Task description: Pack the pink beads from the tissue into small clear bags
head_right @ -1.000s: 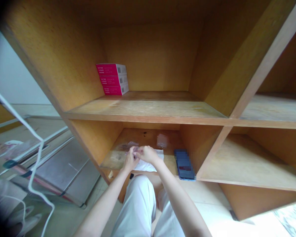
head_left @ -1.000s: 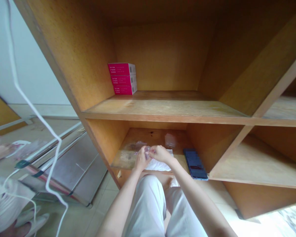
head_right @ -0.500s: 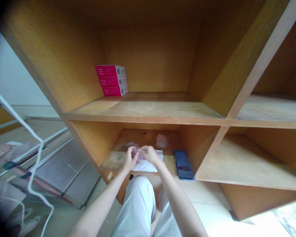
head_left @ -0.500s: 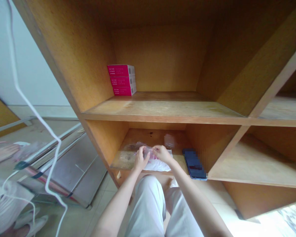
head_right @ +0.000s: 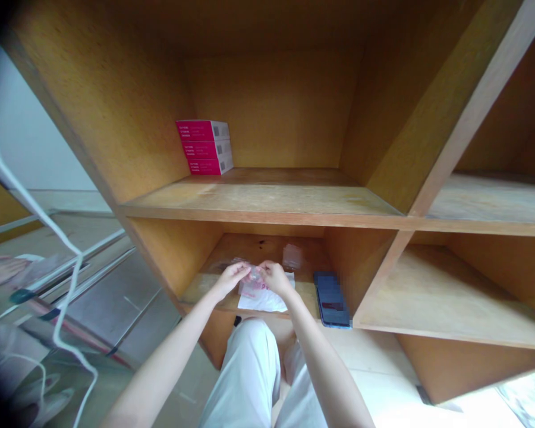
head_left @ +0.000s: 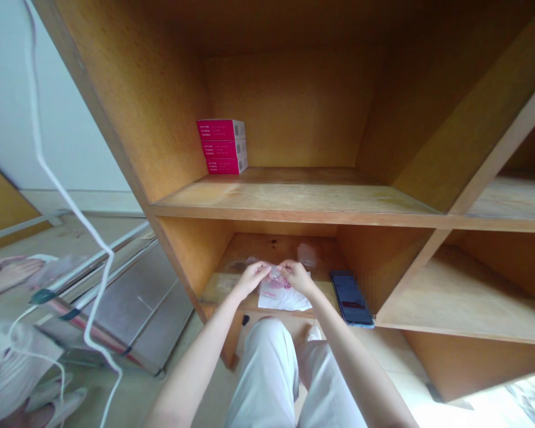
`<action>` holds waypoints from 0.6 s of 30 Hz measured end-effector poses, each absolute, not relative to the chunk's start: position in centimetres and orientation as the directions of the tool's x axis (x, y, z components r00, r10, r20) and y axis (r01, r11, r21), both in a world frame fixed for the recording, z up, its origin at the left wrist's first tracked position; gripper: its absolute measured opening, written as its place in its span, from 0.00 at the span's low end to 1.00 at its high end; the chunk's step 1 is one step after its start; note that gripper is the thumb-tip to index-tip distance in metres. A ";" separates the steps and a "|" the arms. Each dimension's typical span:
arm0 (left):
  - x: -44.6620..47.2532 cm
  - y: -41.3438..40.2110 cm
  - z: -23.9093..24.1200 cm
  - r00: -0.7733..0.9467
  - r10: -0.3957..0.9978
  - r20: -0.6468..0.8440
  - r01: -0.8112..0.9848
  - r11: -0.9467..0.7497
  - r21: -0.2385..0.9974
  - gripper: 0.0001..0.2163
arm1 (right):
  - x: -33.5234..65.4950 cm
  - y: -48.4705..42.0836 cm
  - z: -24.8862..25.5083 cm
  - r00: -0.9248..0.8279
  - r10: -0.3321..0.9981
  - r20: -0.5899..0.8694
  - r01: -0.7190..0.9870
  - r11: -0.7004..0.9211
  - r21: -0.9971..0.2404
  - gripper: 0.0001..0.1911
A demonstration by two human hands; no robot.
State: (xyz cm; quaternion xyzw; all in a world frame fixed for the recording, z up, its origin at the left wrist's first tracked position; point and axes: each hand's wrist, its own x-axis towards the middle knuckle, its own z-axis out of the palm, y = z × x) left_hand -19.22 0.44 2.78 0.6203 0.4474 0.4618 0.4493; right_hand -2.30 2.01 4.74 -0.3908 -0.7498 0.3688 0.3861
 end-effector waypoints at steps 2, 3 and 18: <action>-19.1 0.3 3.0 0.178 0.964 0.196 0.150 -0.223 0.963 0.13 | -2.3 2.0 4.7 -0.401 0.872 0.280 0.295 0.413 -0.862 0.13; -19.0 0.2 3.0 0.175 0.962 0.209 0.155 -0.236 0.959 0.13 | -2.4 2.1 4.6 -0.404 0.873 0.274 0.289 0.406 -0.867 0.13; -18.0 0.2 3.4 0.112 0.965 0.237 0.139 -0.252 0.958 0.13 | -2.2 2.6 4.1 -0.393 0.879 0.269 0.247 0.383 -0.890 0.14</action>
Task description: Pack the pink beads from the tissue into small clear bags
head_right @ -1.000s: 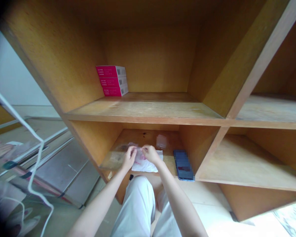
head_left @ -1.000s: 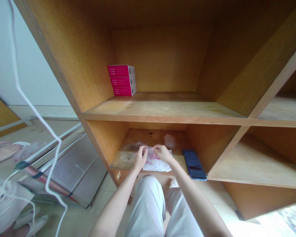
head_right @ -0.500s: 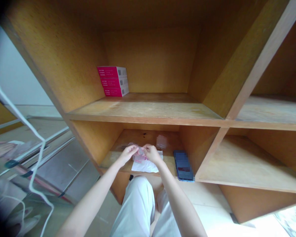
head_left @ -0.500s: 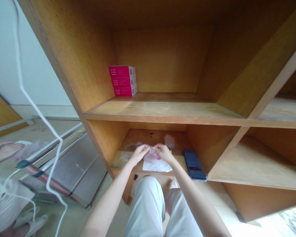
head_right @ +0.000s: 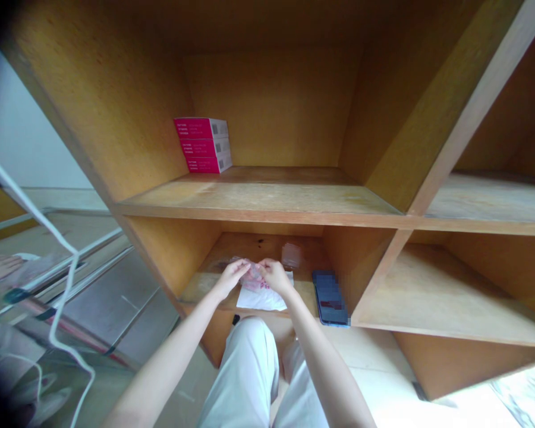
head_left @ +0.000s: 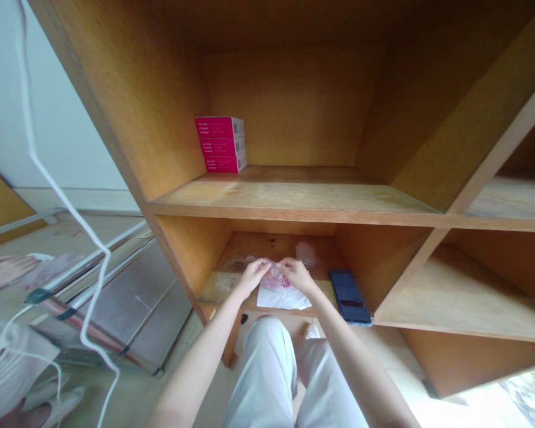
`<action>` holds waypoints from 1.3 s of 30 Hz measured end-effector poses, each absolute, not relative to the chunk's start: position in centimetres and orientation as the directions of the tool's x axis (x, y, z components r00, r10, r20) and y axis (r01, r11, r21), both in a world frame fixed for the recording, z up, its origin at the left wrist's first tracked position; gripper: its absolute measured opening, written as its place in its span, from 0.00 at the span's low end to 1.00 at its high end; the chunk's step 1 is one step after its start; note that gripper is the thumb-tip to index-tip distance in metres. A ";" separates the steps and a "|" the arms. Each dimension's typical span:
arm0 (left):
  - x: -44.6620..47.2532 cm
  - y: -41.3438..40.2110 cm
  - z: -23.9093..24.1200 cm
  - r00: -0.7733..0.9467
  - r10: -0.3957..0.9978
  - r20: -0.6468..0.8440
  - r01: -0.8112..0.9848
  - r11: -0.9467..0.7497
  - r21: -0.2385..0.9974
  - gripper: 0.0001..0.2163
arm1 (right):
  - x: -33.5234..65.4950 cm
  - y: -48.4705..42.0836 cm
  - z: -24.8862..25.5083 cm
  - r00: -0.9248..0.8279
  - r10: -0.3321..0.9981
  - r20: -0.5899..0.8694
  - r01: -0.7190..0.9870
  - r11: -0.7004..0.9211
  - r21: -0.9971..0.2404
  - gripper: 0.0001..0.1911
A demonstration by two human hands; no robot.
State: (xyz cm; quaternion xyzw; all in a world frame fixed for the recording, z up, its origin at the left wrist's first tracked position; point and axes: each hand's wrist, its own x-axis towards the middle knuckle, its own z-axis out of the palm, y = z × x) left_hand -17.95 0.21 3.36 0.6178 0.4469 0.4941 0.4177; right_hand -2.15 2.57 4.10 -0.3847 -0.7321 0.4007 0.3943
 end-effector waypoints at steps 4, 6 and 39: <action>-18.0 0.3 3.2 0.093 0.971 0.222 0.083 -0.230 0.970 0.12 | -2.4 2.8 3.6 -0.281 0.913 0.295 0.185 0.353 -0.917 0.14; -18.0 0.3 3.1 0.075 0.971 0.227 0.060 -0.231 0.971 0.11 | -2.5 2.7 3.4 -0.256 0.926 0.278 0.153 0.322 -0.934 0.15; -17.4 0.5 2.2 0.088 0.979 0.183 0.099 -0.191 0.976 0.12 | -2.2 1.6 3.1 -0.299 0.934 0.195 -0.053 0.188 -0.981 0.09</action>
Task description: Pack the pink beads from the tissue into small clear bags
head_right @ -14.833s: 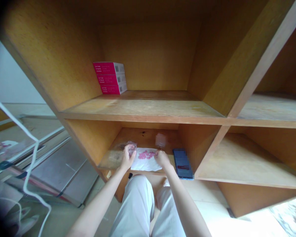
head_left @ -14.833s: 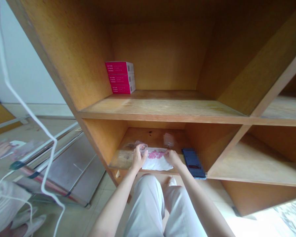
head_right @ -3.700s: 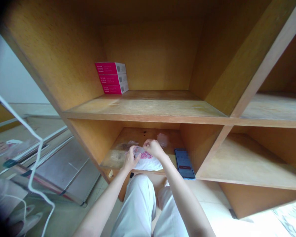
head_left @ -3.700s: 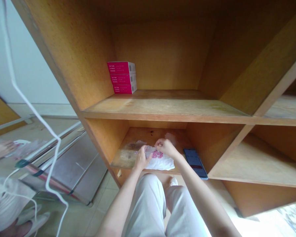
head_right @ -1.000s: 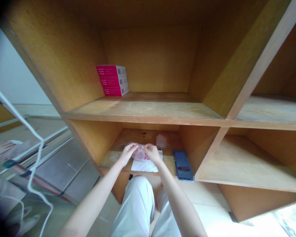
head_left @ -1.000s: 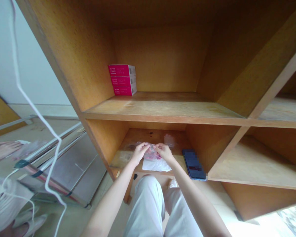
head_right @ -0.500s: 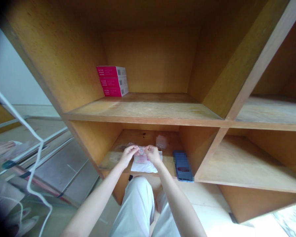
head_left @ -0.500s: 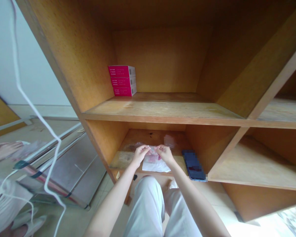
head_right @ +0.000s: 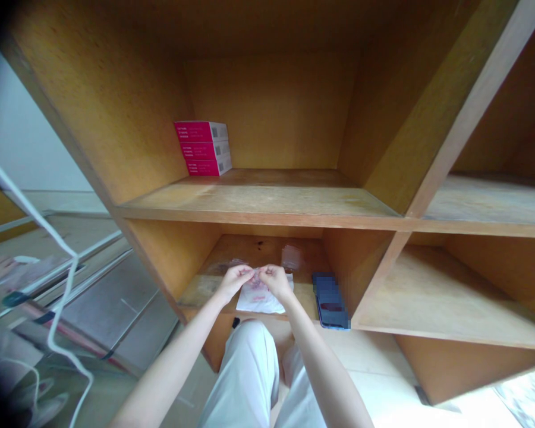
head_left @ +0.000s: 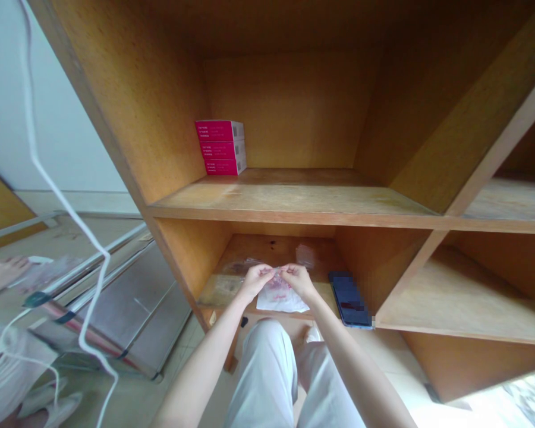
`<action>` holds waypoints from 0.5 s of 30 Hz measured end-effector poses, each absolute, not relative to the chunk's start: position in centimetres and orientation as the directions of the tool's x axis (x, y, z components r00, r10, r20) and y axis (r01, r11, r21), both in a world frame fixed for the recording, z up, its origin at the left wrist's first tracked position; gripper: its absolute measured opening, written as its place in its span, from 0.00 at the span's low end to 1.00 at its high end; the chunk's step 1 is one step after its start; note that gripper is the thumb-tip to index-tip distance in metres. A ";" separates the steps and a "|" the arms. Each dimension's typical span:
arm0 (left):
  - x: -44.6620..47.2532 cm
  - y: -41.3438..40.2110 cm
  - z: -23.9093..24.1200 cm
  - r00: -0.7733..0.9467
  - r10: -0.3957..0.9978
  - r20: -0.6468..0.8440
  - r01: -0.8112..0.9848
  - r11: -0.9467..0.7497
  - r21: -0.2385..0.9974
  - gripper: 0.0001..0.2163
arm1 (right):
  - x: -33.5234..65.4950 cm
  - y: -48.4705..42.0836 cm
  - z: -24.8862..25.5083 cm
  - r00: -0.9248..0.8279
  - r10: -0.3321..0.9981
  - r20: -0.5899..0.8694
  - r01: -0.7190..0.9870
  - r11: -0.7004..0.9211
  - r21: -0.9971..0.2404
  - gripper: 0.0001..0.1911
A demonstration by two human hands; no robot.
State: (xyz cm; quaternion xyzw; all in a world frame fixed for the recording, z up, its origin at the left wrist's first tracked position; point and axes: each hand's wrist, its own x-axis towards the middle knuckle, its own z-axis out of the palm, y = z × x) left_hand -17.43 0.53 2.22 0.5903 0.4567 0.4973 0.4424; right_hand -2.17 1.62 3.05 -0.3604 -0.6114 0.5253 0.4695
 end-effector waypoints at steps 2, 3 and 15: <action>-17.4 0.6 2.1 0.084 0.977 0.198 0.104 -0.207 0.973 0.12 | -2.3 1.6 3.0 -0.285 0.937 0.201 -0.043 0.197 -0.979 0.08; -17.4 0.6 2.1 0.081 0.975 0.208 0.113 -0.216 0.970 0.12 | -2.3 1.7 3.0 -0.281 0.937 0.205 -0.034 0.204 -0.978 0.08; -17.5 0.5 2.3 0.096 0.979 0.180 0.166 -0.194 0.967 0.12 | -2.7 1.9 2.0 -0.305 0.918 0.251 0.005 0.265 -0.964 0.09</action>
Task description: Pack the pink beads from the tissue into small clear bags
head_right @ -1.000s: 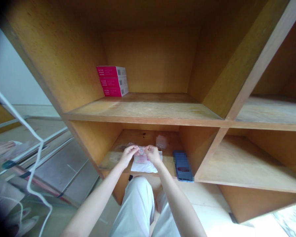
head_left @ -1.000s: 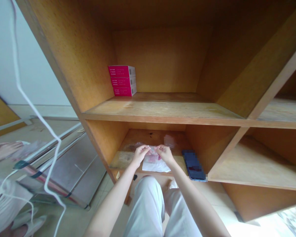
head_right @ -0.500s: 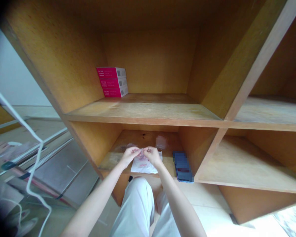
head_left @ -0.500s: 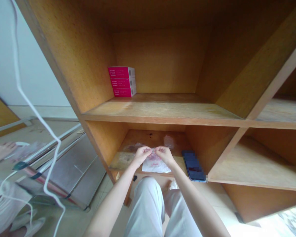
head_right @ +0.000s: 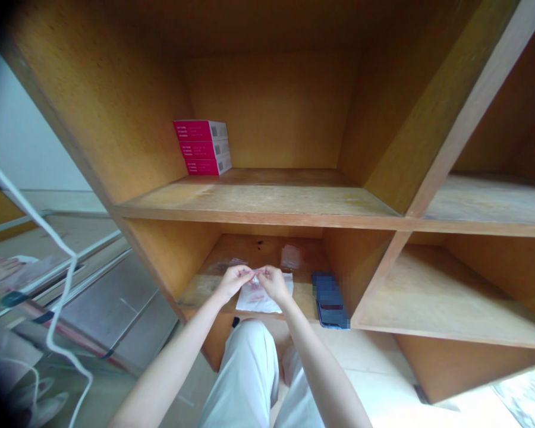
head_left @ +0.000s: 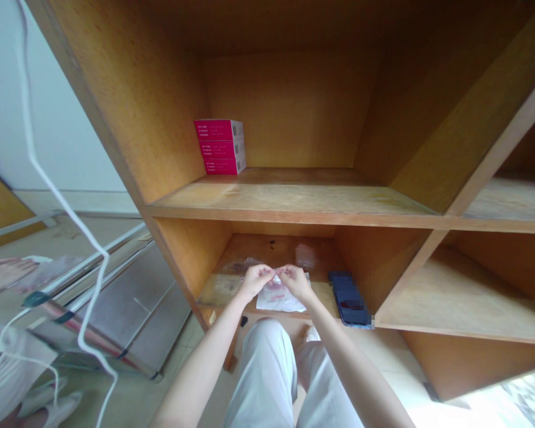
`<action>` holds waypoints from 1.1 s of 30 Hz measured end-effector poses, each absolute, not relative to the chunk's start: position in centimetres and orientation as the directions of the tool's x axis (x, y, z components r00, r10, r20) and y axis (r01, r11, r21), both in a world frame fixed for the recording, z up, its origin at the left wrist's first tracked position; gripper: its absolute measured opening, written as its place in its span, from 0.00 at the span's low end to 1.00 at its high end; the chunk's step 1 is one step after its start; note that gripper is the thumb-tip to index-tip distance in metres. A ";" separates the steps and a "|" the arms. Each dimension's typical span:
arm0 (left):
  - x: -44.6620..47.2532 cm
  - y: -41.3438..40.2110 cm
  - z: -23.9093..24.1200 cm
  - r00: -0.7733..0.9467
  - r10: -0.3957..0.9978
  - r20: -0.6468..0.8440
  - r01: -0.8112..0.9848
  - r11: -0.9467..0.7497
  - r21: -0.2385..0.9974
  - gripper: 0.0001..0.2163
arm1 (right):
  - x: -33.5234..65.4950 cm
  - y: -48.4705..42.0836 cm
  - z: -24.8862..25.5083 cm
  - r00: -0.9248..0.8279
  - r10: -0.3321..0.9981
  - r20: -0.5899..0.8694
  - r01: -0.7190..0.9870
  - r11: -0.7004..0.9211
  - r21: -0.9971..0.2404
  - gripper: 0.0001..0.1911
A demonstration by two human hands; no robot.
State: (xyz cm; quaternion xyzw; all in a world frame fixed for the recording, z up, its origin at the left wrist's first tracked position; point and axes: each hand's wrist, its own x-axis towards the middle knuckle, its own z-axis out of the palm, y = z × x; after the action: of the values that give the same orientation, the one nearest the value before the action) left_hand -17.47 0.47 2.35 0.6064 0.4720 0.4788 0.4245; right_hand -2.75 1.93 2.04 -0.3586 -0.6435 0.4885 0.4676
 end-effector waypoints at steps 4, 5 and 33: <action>-17.4 0.4 3.4 0.108 0.984 0.144 0.195 -0.163 0.967 0.12 | -2.8 1.7 2.0 -0.273 0.927 0.257 0.015 0.272 -0.962 0.09; -17.4 0.4 3.7 0.110 0.984 0.137 0.207 -0.158 0.966 0.11 | -2.7 1.7 2.0 -0.270 0.928 0.257 0.004 0.268 -0.964 0.10; -17.8 -0.6 6.1 0.311 0.934 0.178 0.328 -0.281 0.902 0.10 | -1.5 0.6 4.1 -0.307 0.919 0.246 -0.026 0.250 -0.968 0.07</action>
State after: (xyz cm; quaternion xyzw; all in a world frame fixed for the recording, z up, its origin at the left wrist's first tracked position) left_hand -17.77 -0.64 6.07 0.7045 0.4478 0.3797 0.3987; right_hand -1.52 0.59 4.13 -0.3520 -0.6343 0.5011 0.4720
